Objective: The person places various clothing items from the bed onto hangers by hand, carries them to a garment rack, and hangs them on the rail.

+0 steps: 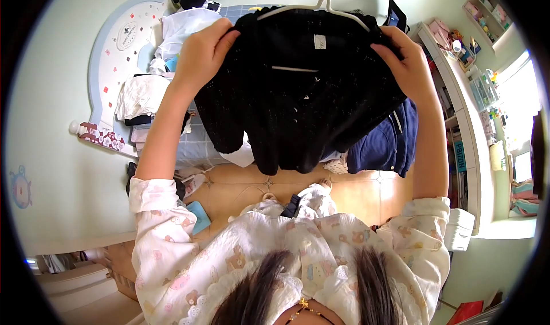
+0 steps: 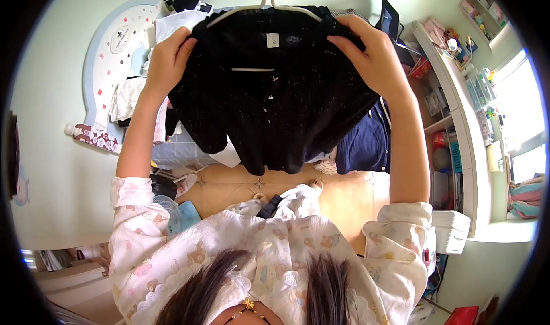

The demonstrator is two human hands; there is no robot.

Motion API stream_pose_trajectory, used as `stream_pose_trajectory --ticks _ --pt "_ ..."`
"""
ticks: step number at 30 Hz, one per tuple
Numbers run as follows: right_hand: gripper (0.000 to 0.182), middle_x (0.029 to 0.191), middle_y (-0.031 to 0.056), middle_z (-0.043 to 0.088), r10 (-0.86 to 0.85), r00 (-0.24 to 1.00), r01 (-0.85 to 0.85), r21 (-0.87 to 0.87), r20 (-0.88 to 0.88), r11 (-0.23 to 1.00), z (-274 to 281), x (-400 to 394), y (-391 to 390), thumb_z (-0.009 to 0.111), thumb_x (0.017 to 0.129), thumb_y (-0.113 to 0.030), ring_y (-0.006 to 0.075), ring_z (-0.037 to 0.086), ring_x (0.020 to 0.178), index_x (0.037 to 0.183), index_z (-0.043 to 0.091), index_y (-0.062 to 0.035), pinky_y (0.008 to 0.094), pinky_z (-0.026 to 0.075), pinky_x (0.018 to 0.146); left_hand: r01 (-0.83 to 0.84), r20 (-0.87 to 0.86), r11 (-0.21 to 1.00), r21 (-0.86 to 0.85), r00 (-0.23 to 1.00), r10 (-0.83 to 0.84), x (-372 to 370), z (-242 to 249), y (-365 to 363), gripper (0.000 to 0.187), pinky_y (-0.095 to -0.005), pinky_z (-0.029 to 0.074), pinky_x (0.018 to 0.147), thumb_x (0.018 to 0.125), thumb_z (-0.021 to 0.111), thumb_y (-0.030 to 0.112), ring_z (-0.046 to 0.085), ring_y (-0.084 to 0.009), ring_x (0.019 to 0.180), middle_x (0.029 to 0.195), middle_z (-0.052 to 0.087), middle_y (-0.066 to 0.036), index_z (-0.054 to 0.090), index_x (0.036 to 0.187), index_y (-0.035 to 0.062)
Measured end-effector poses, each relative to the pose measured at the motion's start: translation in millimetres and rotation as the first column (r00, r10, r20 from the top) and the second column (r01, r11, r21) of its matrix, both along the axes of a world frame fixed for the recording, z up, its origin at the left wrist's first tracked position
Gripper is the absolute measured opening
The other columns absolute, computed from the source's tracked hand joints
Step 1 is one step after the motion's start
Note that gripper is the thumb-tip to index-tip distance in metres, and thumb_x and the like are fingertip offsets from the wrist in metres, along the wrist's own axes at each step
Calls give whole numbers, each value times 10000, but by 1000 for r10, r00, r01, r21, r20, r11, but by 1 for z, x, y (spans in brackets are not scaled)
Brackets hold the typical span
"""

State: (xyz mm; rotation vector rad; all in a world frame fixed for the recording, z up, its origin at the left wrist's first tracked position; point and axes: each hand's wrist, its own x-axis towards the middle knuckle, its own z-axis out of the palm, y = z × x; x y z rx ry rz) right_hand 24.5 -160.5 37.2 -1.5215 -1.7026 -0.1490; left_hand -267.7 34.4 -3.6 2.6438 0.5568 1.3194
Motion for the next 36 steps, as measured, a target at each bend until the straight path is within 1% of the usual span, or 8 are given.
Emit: stream_pose_trajectory --ticks 4,10,15,18,23,26,30,36 --pt "182 778 145 620 -109 992 112 -49 60 992 -2 44 -34 594 879 -105 193 571 671 1027 597 0 275 463 668 26 19 999 -22 999 -26 32 3 -4 220 -342 384 512 901 584 238 473 -329 554 616 506 -134 512 843 39" --pt "143 815 10 604 -307 929 337 127 -208 933 -10 105 -100 576 910 -88 63 521 783 989 619 24 197 422 726 227 -131 962 -151 960 -247 88 34 -18 266 -282 364 541 911 578 279 445 -190 553 646 494 -89 504 885 25" --pt "206 930 32 629 -542 836 549 99 -92 830 24 185 -195 556 929 -101 92 555 871 1096 603 10 219 429 807 380 11 801 -462 906 -423 145 44 -72 84 -174 380 673 870 590 33 486 -37 745 784 533 24 524 921 31" --pt "267 1013 77 625 -630 777 614 215 10 760 33 242 -285 521 945 -84 131 567 925 1185 560 25 246 427 857 538 34 777 -327 829 -559 172 56 -112 193 -201 418 626 811 674 83 523 -67 706 786 573 -5 556 945 10" --pt "247 1087 78 583 -738 673 734 82 46 675 59 264 -372 470 961 -64 138 538 982 1179 522 41 241 400 889 798 251 474 -373 578 -776 230 44 -141 229 -285 498 653 808 656 -11 622 -206 802 1019 615 -129 587 1026 -13" --pt "193 1003 52 559 -768 630 774 -6 117 634 66 259 -356 437 955 -52 144 508 944 1100 529 34 250 386 880 825 145 380 -419 474 -869 265 33 -143 247 -331 491 524 838 592 32 616 -271 662 922 544 -43 542 1061 125" --pt "186 1013 115 549 -744 595 756 101 303 646 37 316 -326 446 902 -2 219 527 958 1057 539 38 301 389 896 794 198 269 -546 434 -879 313 9 -141 129 -329 473 561 846 576 29 579 -255 630 882 490 -68 556 955 94" --pt "152 938 139 536 -632 544 769 -28 551 638 -34 444 -213 537 880 -26 262 525 940 1005 609 21 330 417 827 595 70 478 -646 670 -739 404 -51 -119 130 -314 461 637 817 599 -10 596 -238 752 899 535 -73 602 920 68"
